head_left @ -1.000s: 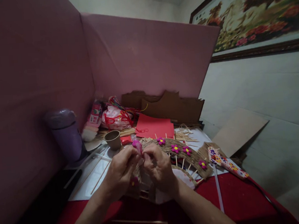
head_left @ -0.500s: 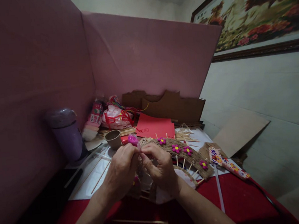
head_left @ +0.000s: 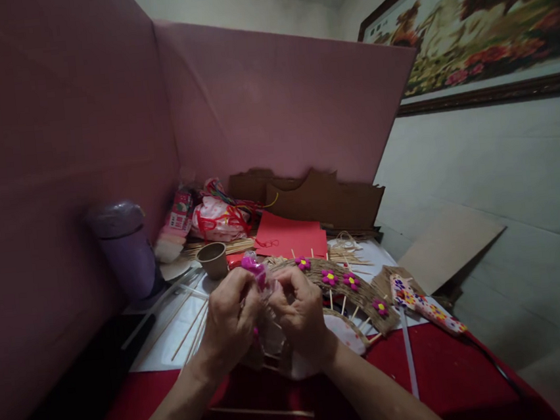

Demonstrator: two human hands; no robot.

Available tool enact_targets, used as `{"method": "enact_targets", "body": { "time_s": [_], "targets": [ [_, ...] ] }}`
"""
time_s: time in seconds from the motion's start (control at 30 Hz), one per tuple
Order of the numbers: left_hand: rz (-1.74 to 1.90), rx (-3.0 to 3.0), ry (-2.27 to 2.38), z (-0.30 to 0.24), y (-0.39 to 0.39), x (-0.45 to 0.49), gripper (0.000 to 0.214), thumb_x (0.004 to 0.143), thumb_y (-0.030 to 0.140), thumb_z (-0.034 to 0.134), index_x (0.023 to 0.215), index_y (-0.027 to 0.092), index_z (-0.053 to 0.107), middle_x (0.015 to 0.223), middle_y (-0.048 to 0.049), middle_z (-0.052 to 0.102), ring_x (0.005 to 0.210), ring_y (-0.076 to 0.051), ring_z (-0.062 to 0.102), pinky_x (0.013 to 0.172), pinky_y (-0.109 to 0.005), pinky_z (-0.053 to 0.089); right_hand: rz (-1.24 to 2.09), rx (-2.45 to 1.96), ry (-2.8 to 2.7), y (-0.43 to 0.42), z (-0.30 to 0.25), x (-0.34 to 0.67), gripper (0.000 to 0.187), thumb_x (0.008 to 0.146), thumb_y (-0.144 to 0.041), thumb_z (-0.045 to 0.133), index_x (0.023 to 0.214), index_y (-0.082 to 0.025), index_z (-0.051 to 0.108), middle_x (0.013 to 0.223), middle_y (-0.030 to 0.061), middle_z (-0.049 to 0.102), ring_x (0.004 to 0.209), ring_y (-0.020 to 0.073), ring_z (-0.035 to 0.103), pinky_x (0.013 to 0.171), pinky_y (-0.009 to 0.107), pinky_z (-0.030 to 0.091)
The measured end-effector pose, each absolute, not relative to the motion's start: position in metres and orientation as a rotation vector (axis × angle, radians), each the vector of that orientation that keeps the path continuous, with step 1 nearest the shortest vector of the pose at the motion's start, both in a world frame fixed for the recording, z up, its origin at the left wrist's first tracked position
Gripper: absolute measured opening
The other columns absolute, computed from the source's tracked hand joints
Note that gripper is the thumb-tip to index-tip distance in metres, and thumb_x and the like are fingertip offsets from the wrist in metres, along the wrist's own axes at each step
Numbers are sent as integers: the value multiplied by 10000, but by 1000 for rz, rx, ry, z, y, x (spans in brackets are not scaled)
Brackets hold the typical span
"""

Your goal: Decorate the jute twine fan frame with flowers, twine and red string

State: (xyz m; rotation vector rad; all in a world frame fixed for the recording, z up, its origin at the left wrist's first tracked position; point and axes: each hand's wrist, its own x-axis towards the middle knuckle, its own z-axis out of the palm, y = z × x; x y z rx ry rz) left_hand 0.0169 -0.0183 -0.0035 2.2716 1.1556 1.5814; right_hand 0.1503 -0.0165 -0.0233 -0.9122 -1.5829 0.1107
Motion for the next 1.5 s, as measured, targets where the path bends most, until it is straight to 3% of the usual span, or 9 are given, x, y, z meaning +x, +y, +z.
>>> {"method": "enact_targets", "body": {
  "time_s": [0.3,0.47,0.93,1.13,1.5],
  "targets": [
    [1604,2361,1218,-9,-11,16,114,834,135,497,737,194,490,642,35,502,581,-104,468,546,-235,352,90,-926,-1603,-12,-21,154,120,761,-98,492,709,-204,514,692,3,601,596,124,533,590,245,427],
    [1793,2362,1099,-7,-12,19,126,805,73,506,768,193,507,669,26,500,606,-107,473,560,-232,373,91,-874,-1640,-18,-23,150,138,787,-90,487,720,-210,503,717,7,598,635,123,539,618,241,434],
    [1817,2562,1209,-11,-11,14,91,797,119,589,871,153,630,744,-32,550,693,-157,521,629,-287,419,-134,-823,-1757,-18,-23,153,134,824,-81,454,767,-200,478,736,15,573,666,131,530,638,245,431],
    [1899,2670,1185,-13,-8,12,82,818,137,608,863,168,670,623,18,440,572,-112,427,526,-233,339,-152,-769,-1846,-16,-21,157,137,828,-72,435,809,-198,485,787,43,590,716,151,562,657,265,465],
    [1786,2568,996,-11,-6,8,88,811,114,615,857,169,666,670,16,449,612,-101,450,543,-212,360,-183,-569,-1931,-13,-16,168,163,776,-65,457,822,-220,437,812,36,602,730,151,561,649,267,467]
  ]
}}
